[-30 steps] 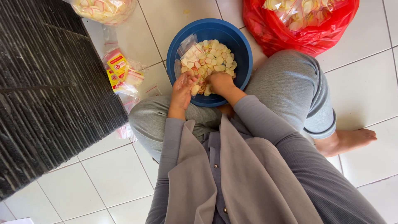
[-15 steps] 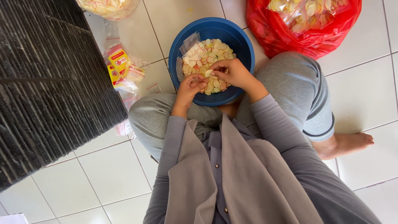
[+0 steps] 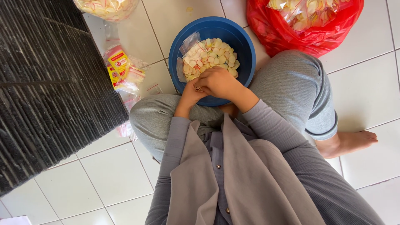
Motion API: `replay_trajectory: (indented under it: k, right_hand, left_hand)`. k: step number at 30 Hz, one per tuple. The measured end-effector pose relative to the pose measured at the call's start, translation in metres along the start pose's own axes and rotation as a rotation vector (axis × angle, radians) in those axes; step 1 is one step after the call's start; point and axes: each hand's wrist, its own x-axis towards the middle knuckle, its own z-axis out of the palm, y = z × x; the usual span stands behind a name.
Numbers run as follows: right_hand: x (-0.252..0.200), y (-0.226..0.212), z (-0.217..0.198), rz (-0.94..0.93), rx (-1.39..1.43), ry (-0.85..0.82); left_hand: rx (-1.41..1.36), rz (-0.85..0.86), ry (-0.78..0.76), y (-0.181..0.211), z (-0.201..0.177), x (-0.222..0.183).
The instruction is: Bagging small crackers from a bowl into individual plastic bags while sitting on the floor
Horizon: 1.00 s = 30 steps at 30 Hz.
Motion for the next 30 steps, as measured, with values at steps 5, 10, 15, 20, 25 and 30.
replay_trajectory:
  k: [5, 10, 15, 20, 25, 30]
  right_hand:
    - [-0.007, 0.020, -0.014, 0.231, 0.236, 0.086]
    - [-0.036, 0.067, 0.029, 0.506, 0.121, 0.020]
    - [-0.061, 0.069, 0.092, 0.513, -0.356, -0.349]
    - [-0.048, 0.066, 0.110, 0.446, -0.404, -0.355]
    - [-0.059, 0.087, 0.125, 0.493, -0.420, -0.350]
    - [-0.049, 0.083, 0.061, 0.699, 0.187, 0.002]
  left_hand:
    - [-0.075, 0.056, -0.005, -0.002, 0.000, -0.005]
    - [-0.138, 0.129, 0.033, 0.017, -0.005, -0.006]
    - [-0.233, 0.208, 0.108, -0.004, -0.016, -0.003]
    - [-0.299, 0.183, 0.126, -0.010, -0.018, 0.004]
    - [-0.211, 0.144, 0.127, -0.010, -0.012, -0.002]
    - [-0.184, 0.056, 0.159, -0.005, -0.008, -0.003]
